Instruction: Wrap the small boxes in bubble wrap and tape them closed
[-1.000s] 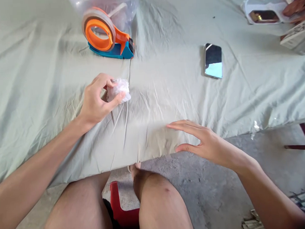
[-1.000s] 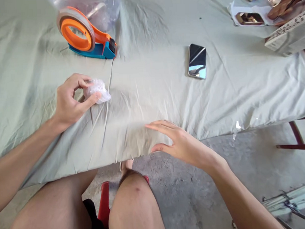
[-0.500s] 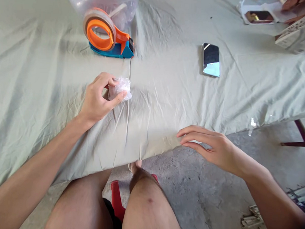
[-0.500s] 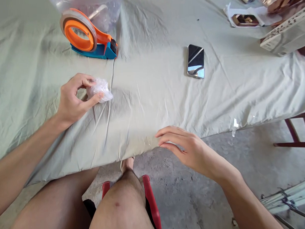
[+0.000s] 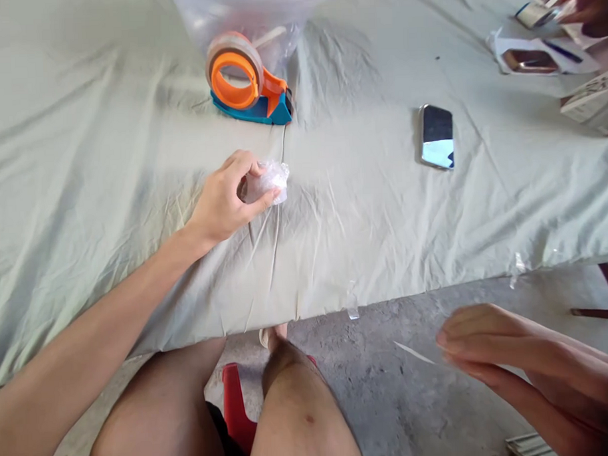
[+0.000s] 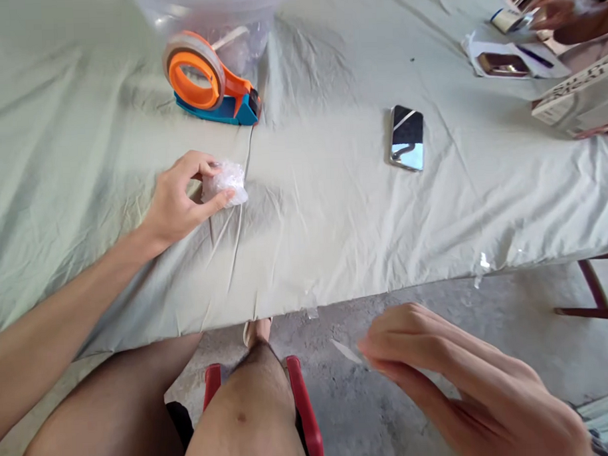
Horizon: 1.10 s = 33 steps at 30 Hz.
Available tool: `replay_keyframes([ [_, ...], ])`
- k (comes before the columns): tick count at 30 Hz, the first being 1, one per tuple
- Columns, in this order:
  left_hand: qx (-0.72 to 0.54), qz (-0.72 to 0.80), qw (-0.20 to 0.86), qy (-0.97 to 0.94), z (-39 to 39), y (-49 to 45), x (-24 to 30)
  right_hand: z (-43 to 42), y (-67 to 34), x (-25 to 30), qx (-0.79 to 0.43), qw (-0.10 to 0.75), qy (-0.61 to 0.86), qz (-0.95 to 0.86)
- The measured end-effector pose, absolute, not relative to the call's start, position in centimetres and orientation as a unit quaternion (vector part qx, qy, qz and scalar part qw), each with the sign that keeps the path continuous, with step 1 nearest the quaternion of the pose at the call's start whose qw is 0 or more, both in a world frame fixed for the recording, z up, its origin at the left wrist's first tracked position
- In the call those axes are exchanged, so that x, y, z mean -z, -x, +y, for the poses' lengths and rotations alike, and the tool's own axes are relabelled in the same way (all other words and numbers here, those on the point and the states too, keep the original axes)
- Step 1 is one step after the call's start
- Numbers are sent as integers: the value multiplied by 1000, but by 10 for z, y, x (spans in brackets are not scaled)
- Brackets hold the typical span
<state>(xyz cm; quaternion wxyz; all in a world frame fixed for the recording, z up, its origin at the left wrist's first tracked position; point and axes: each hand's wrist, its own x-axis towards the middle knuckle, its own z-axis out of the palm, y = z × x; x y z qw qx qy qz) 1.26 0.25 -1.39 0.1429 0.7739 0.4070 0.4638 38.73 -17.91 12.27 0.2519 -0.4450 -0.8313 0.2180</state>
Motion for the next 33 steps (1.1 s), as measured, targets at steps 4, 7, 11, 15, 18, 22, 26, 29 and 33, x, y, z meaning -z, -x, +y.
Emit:
replay_keyframes([
  [4, -463, 428, 181, -754, -2, -15, 11, -142, -350, -125, -200, 297, 410, -839],
  [7, -462, 438, 220, -739, -4, -17, 8, -97, -312, -125, -212, 353, 397, -820],
  [11, -463, 434, 221, -741, -6, -18, 6, -27, -267, -113, -364, 406, 318, -776],
  [15, -462, 425, 229, -744, -6, -18, 5, 31, -240, -89, -428, 370, 292, -771],
  [18, -460, 424, 236, -743, -7, -19, 4, 55, -233, -73, -431, 351, 291, -779],
  [22, -457, 434, 250, -735, -6, -21, 2, 69, -232, -66, -416, 337, 290, -794],
  [26, -456, 444, 266, -724, -6, -21, 1, 77, -230, -68, -412, 331, 292, -797],
  [29, -459, 446, 273, -718, -6, -21, 1, 82, -227, -68, -420, 322, 296, -795],
  [33, -463, 445, 274, -716, -6, -21, 1, 84, -224, -62, -409, 314, 291, -806],
])
